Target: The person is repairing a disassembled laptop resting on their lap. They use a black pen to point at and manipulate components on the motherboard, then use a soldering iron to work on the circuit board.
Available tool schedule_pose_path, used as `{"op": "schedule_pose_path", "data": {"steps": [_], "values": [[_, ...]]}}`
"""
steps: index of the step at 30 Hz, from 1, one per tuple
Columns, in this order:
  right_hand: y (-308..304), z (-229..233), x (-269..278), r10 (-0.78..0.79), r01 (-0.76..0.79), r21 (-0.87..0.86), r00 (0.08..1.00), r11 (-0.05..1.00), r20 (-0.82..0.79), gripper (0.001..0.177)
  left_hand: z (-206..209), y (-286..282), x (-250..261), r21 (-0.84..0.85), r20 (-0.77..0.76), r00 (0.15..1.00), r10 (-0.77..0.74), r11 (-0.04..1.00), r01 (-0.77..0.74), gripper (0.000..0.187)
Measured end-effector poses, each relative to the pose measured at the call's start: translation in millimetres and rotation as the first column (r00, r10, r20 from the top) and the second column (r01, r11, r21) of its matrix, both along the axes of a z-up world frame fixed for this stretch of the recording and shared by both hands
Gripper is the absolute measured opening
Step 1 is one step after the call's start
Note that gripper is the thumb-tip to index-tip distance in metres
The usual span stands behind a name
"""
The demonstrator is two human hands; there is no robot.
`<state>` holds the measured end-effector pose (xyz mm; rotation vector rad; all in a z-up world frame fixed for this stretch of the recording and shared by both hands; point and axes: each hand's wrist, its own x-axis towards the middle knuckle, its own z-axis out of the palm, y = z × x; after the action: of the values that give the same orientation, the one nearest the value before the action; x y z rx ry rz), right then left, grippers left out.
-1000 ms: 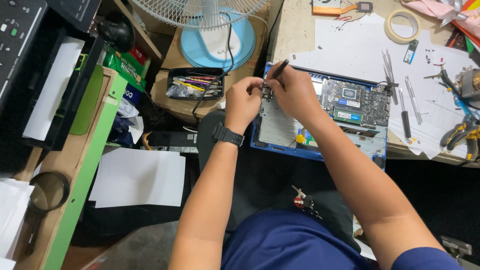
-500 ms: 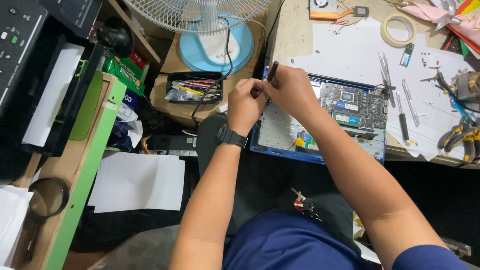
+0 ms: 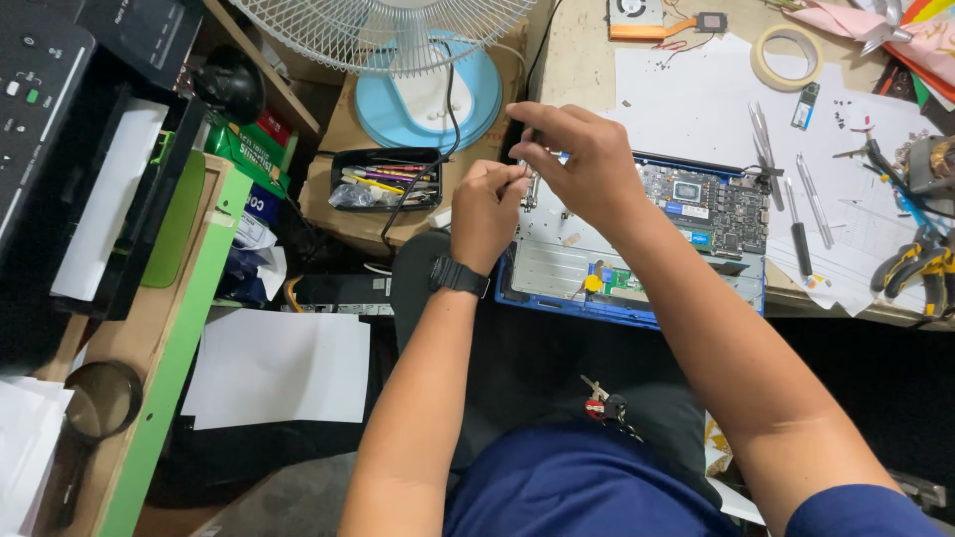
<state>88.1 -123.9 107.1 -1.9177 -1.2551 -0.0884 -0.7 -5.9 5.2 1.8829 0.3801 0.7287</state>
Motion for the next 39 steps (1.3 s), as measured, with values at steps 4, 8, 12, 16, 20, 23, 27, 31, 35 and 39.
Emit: {"op": "schedule_pose_path", "data": {"steps": [4,8,12,16,20,23,27,31,35,39], "values": [[0.0,-0.1,-1.5,0.12,-0.12,0.08,0.993,0.99,0.007,0.045,-0.6,0.4,0.8,-0.028,0.009,1.0,-0.011,1.0,0.011,0.012],[1.8,-0.9,-2.4,0.074,-0.079,0.092,0.995,0.993,0.061,0.043,-0.6,-0.1,0.6,-0.031,0.027,0.999,-0.021,0.999,0.022,0.011],[0.0,-5.2,-0.6,0.01,-0.01,0.002,1.0,1.0,0.029,0.033,2.8,-2.1,-0.4,-0.049,0.032,0.999,-0.021,0.999,0.023,0.012],[-4.4,-0.5,-4.9,0.062,-0.07,0.094,0.994,0.993,0.086,0.04,-2.5,0.6,0.2,-0.05,0.024,1.0,-0.02,0.998,0.022,0.014],[-26.2,-0.1,-1.4,0.069,-0.031,0.302,0.991,0.953,-0.114,0.047,-8.1,6.1,-3.5,-0.048,-0.026,1.0,0.001,0.999,-0.002,0.027],[-60.0,-1.8,-0.9,0.05,0.087,0.432,0.954,0.898,-0.297,0.05,-19.5,8.4,-15.0,-0.091,-0.043,0.998,0.055,0.994,-0.058,0.033],[-112.5,-2.5,-16.6,-0.017,0.318,0.414,0.81,0.853,-0.586,0.041,-30.2,4.3,-44.7,-0.174,-0.053,0.991,0.123,0.976,-0.131,0.034],[-164.0,-43.6,-21.0,-0.057,0.418,0.361,0.715,0.834,-0.697,0.033,-34.5,-9.2,-71.9,-0.246,-0.179,0.98,0.083,0.961,-0.126,0.033],[-214.0,-69.6,-20.9,-0.292,0.558,0.268,0.716,0.785,-0.634,0.025,-37.0,-21.4,-82.1,-0.26,-0.269,0.963,-0.026,0.965,-0.046,0.033],[-262.5,-81.0,-9.7,-0.508,0.714,0.3,0.675,0.632,-0.535,0.02,-37.5,-32.1,-76.9,-0.393,-0.194,0.975,-0.109,0.919,0.025,0.04]]}}
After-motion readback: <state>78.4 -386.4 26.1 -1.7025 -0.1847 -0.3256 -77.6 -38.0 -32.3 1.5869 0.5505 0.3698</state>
